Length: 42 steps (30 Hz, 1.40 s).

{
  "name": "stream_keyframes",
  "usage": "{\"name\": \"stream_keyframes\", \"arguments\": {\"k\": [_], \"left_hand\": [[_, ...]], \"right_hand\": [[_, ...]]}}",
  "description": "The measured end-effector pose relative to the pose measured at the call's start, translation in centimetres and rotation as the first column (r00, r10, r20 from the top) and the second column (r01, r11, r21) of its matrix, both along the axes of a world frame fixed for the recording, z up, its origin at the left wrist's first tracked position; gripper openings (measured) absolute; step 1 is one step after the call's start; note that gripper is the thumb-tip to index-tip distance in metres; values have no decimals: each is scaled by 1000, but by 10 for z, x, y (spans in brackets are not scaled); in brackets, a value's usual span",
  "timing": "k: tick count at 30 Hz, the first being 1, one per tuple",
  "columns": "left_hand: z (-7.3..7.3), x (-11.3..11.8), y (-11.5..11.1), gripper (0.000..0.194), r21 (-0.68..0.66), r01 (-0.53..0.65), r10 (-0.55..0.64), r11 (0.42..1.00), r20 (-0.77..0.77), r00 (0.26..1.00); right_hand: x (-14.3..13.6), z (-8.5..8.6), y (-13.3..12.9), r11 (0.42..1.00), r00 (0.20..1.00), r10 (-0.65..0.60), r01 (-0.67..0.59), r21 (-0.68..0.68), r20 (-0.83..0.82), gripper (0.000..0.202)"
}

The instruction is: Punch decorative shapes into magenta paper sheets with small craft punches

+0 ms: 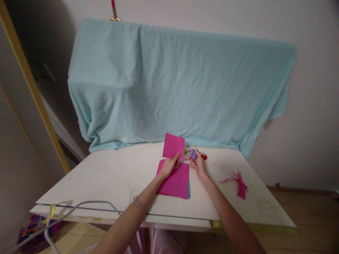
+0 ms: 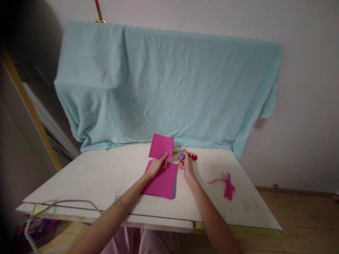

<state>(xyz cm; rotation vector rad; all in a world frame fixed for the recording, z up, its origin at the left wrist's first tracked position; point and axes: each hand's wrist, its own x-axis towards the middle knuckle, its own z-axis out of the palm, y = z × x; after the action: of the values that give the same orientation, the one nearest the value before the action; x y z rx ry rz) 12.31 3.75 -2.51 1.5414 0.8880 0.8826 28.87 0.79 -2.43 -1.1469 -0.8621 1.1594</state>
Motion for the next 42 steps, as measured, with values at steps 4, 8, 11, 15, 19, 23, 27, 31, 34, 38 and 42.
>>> {"name": "stream_keyframes", "arguments": {"k": [4, 8, 11, 15, 19, 23, 27, 31, 34, 38, 42], "left_hand": [[-1, 1, 0, 60, -4, 2, -2, 1000, -40, 999], [-1, 2, 0, 60, -14, 9, -10, 1000, -56, 998], [-1, 2, 0, 60, -15, 15, -16, 1000, -42, 999], [0, 1, 0, 59, -13, 19, -20, 1000, -35, 999], [2, 1, -2, 59, -5, 23, -23, 1000, -47, 999], [3, 2, -3, 60, 1, 3, -3, 1000, -72, 997], [1, 2, -2, 59, -3, 21, -21, 1000, -35, 999], [-2, 1, 0, 59, 4, 29, -29, 1000, -28, 999], [-2, 1, 1, 59, 8, 31, -31, 999, -39, 999], [-2, 2, 1, 60, 4, 26, -26, 1000, -66, 997], [-3, 2, 1, 59, -12, -2, 1, 1000, -60, 998]], "right_hand": [[2, -7, 3, 998, 997, 18, -22, -57, -73, 57], [2, -8, 3, 995, 990, 66, -75, -67, -123, 52], [2, -8, 4, 992, 983, 83, -97, -78, -166, 48], [2, -8, 4, 991, 979, 87, -104, -81, -184, 44], [3, -10, 4, 989, 967, 119, -135, -54, -227, 41], [4, -12, 5, 985, 960, 149, -166, -54, -237, 41], [5, -13, 6, 980, 949, 181, -196, -36, -257, 41], [5, -13, 6, 976, 949, 199, -215, -42, -244, 40], [1, -11, 4, 978, 956, 185, -202, -50, -229, 42], [1, 3, -1, 984, 972, 164, -173, -40, -169, 47], [18, 30, -11, 992, 1000, -19, 21, 128, -18, 49]]}}
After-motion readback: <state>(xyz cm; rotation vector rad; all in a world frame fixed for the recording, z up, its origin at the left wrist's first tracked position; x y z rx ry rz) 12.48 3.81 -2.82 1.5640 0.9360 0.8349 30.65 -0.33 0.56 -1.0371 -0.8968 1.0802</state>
